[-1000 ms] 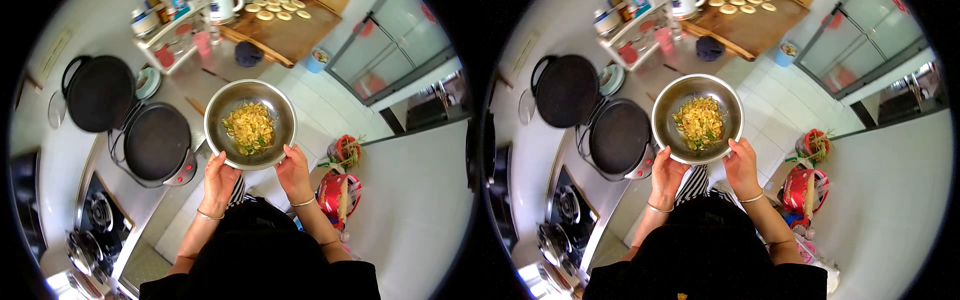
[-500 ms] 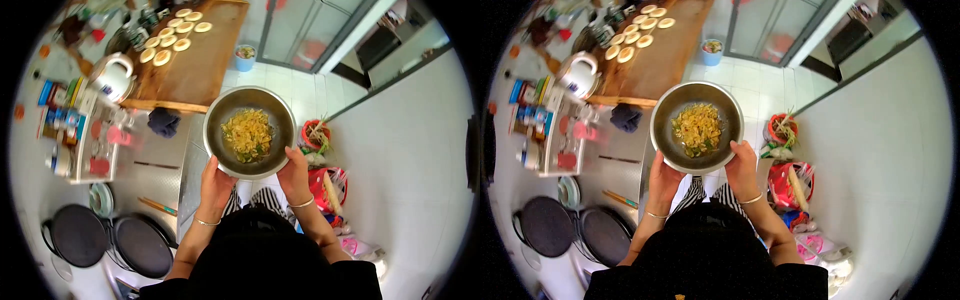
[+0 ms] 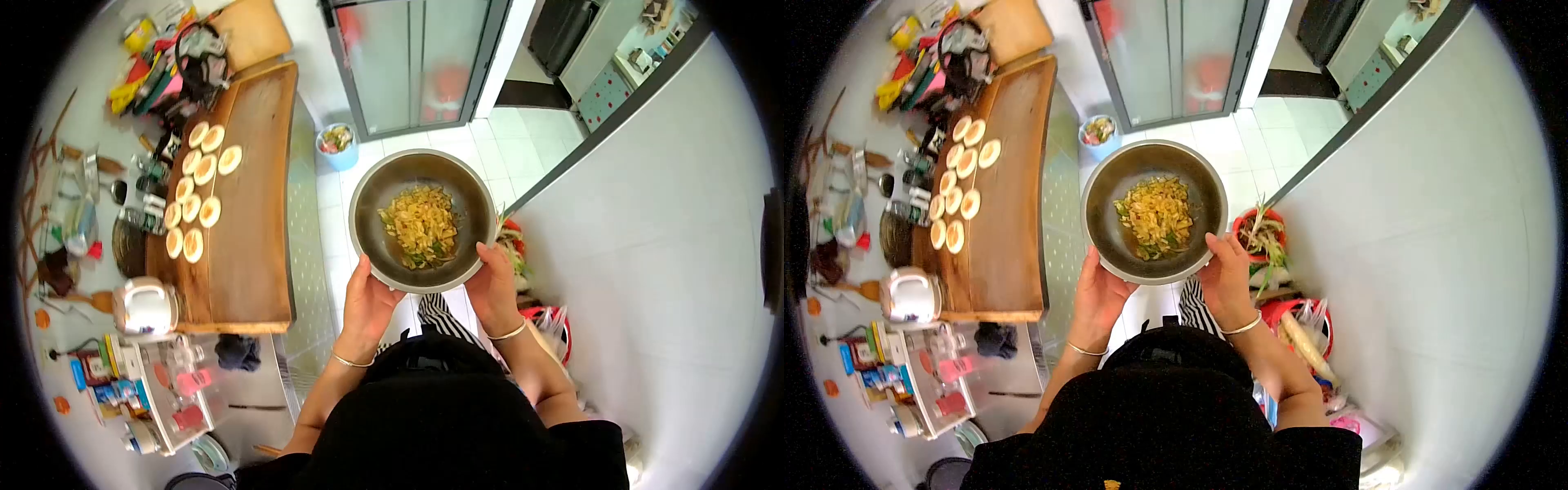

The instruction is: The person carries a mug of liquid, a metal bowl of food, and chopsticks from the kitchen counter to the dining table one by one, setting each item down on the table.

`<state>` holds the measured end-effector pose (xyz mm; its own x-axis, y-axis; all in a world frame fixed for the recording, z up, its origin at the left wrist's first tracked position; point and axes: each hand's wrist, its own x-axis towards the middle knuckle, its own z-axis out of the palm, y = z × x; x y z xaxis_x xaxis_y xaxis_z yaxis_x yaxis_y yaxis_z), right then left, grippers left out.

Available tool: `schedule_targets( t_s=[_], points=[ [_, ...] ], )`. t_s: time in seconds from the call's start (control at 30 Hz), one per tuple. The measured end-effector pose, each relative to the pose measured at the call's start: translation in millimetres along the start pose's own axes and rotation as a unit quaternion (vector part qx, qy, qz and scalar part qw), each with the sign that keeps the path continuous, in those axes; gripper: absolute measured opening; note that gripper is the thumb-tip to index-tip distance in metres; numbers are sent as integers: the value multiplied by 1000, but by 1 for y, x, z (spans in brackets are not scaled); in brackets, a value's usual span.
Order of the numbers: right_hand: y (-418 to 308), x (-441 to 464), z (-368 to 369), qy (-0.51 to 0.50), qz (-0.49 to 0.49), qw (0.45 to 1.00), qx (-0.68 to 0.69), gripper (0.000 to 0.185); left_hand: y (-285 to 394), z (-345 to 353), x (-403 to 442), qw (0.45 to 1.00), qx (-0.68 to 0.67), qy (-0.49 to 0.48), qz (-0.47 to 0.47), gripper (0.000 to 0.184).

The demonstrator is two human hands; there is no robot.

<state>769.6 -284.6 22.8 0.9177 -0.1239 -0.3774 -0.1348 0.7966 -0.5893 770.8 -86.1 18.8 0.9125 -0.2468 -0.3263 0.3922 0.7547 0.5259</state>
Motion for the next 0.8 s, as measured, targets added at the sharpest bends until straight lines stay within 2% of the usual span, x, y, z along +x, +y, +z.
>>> schedule_targets(
  t_s=[0.23, 0.47, 0.53, 0.7, 0.8],
  points=[
    [-92, 103, 1, 9, -34, 999, 31, 6, -11, 77, 132, 999, 0, -33, -30, 51],
    [-154, 206, -22, 78, -80, 991, 79, 6, -43, 124, 271, 995, 11, -47, -88, 44],
    [-171, 244, -38, 51, -107, 991, 64, 8, -49, 136, 319, 992, 9, -54, -111, 43],
    [-228, 361, -36, 113, -154, 976, 110, 11, -54, 188, 461, 985, 35, -93, -144, 44],
    [-289, 417, -27, 135, -183, 964, 136, 11, -52, 245, 539, 977, 63, -109, -169, 44]
  ],
)
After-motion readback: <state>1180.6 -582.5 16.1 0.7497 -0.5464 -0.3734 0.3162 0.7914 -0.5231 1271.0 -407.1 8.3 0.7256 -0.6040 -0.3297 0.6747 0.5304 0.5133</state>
